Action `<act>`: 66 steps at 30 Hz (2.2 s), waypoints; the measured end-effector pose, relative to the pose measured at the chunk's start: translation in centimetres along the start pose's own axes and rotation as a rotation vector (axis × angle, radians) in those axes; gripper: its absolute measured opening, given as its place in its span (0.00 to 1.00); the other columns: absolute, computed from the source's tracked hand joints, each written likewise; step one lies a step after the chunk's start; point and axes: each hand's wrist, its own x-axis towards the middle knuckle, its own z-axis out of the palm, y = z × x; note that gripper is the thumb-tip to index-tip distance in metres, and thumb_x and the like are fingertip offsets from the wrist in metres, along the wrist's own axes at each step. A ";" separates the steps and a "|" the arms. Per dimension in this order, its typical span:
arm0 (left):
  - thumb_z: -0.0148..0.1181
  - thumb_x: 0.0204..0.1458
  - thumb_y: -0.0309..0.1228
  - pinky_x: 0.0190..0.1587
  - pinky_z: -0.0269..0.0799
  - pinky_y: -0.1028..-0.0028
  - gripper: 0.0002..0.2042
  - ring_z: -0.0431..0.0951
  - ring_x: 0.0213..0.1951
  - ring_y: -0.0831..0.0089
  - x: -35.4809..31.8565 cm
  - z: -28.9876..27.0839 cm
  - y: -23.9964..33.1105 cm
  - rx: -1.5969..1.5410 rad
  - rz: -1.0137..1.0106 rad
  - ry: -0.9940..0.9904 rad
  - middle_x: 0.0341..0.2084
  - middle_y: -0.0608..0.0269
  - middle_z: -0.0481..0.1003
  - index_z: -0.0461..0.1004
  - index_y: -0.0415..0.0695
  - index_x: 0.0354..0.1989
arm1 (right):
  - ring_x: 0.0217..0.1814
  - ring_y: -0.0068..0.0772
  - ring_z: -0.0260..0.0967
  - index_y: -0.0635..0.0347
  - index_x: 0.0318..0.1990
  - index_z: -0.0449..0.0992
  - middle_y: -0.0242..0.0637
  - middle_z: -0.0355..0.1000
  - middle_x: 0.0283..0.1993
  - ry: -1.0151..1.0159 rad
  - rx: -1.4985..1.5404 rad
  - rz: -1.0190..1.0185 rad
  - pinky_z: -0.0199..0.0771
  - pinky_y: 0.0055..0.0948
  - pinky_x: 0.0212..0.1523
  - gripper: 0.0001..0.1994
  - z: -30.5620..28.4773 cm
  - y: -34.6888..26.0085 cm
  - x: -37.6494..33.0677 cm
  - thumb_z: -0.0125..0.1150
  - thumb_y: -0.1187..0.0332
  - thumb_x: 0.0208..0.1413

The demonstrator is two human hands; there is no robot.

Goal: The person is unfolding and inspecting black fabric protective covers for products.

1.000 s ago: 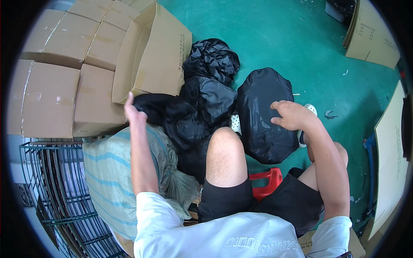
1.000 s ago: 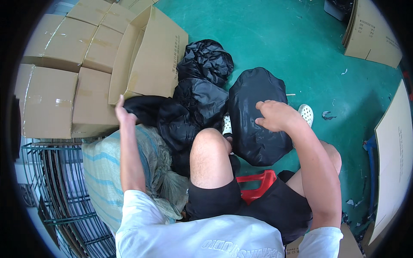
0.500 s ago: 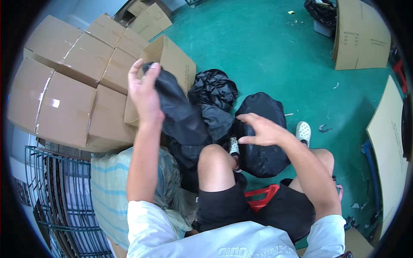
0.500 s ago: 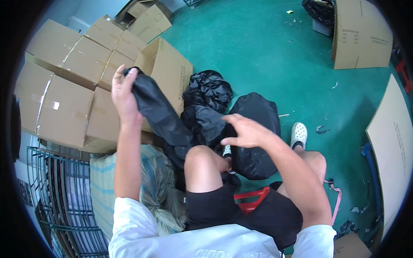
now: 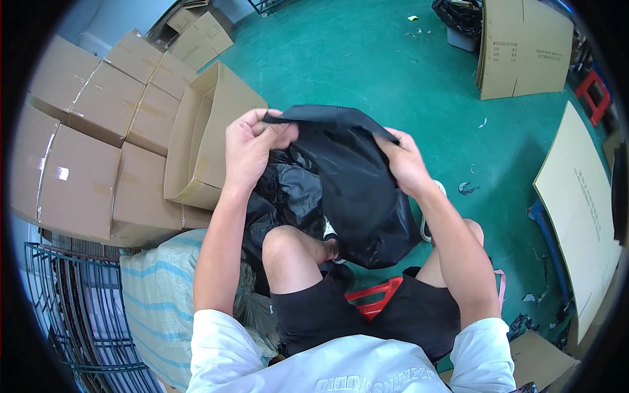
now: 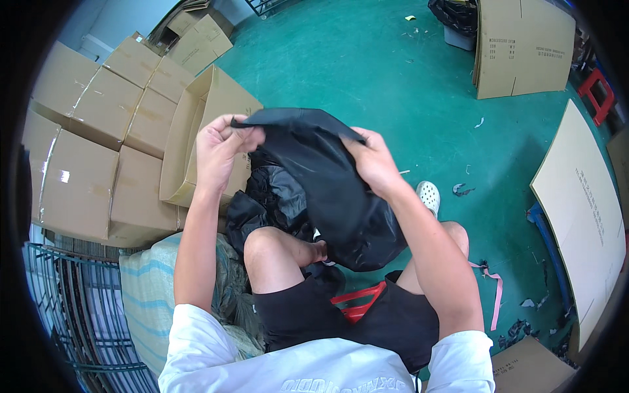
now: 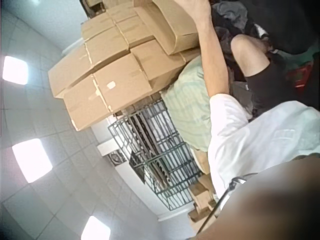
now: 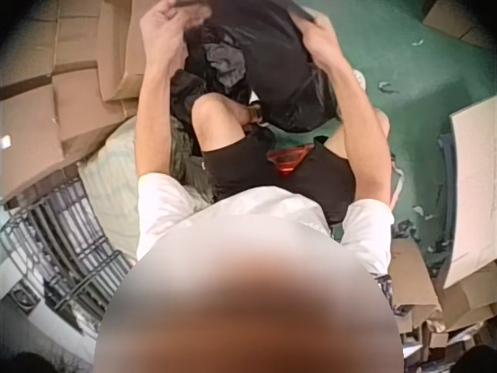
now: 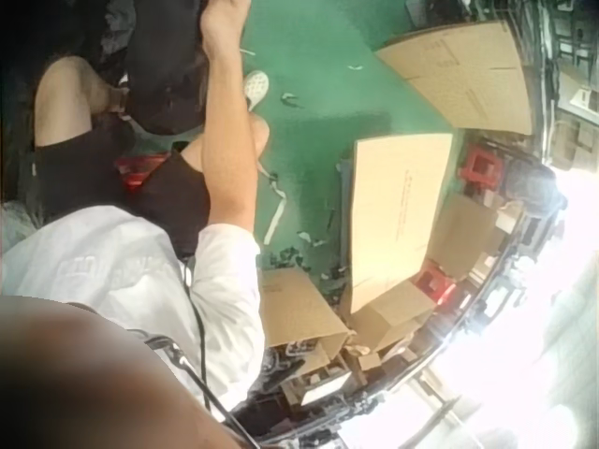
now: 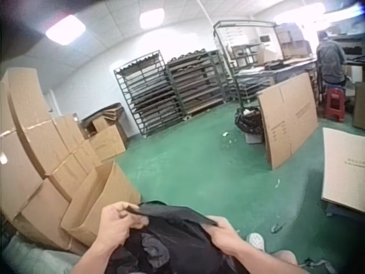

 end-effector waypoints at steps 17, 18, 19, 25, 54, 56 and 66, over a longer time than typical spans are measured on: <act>0.49 0.64 0.37 0.60 0.72 0.58 0.22 0.78 0.54 0.55 -2.1 -1.1 -4.6 -0.943 -0.398 -0.248 0.54 0.44 0.75 0.69 0.31 0.58 | 0.47 0.25 0.77 0.68 0.53 0.76 0.39 0.79 0.48 -0.256 0.031 0.232 0.78 0.27 0.50 0.18 -2.0 -1.5 -0.8 0.55 0.61 0.67; 0.49 0.64 0.37 0.60 0.72 0.58 0.22 0.78 0.54 0.55 -2.1 -0.9 -4.3 -0.944 -0.402 -0.251 0.54 0.44 0.75 0.69 0.31 0.58 | 0.47 0.25 0.77 0.68 0.53 0.76 0.39 0.79 0.48 -0.251 0.032 0.234 0.78 0.27 0.50 0.18 -2.3 -1.2 -0.6 0.55 0.61 0.67; 0.50 0.64 0.37 0.59 0.73 0.59 0.21 0.79 0.52 0.57 -2.2 -0.8 -3.8 -0.889 -0.395 -0.236 0.53 0.44 0.75 0.70 0.32 0.57 | 0.46 0.25 0.77 0.68 0.52 0.76 0.39 0.79 0.47 -0.262 0.016 0.237 0.78 0.27 0.50 0.17 -2.5 -1.1 -0.3 0.55 0.62 0.67; 0.60 0.60 0.38 0.57 0.71 0.66 0.21 0.77 0.53 0.66 -1.7 -0.9 -6.0 -0.154 -0.139 -0.072 0.52 0.50 0.75 0.70 0.38 0.57 | 0.40 0.19 0.75 0.67 0.45 0.79 0.32 0.79 0.40 -0.296 -0.079 0.251 0.75 0.23 0.46 0.14 -2.7 -1.3 0.1 0.56 0.63 0.67; 0.57 0.63 0.35 0.45 0.71 0.71 0.12 0.76 0.40 0.78 -5.0 6.3 -13.9 -0.384 -0.383 -0.245 0.40 0.64 0.79 0.77 0.39 0.45 | 0.37 0.27 0.76 0.61 0.40 0.80 0.34 0.77 0.32 -0.347 -0.184 -0.321 0.74 0.27 0.40 0.07 2.2 2.2 -2.2 0.62 0.69 0.57; 0.54 0.61 0.37 0.57 0.71 0.62 0.22 0.78 0.51 0.64 -4.1 4.4 -11.7 -0.520 -0.423 -0.326 0.50 0.54 0.77 0.70 0.33 0.58 | 0.35 0.24 0.73 0.60 0.39 0.79 0.31 0.76 0.32 -0.011 -0.069 -0.365 0.71 0.25 0.39 0.08 -1.6 0.2 0.1 0.58 0.67 0.59; 0.52 0.46 0.33 0.60 0.70 0.64 0.29 0.77 0.52 0.58 -6.3 -0.2 -7.0 -0.573 -0.110 -0.156 0.50 0.46 0.76 0.68 0.27 0.56 | 0.64 0.46 0.62 0.48 0.68 0.65 0.44 0.57 0.69 -0.003 -0.228 0.278 0.69 0.37 0.55 0.37 -3.2 5.0 3.2 0.49 0.81 0.45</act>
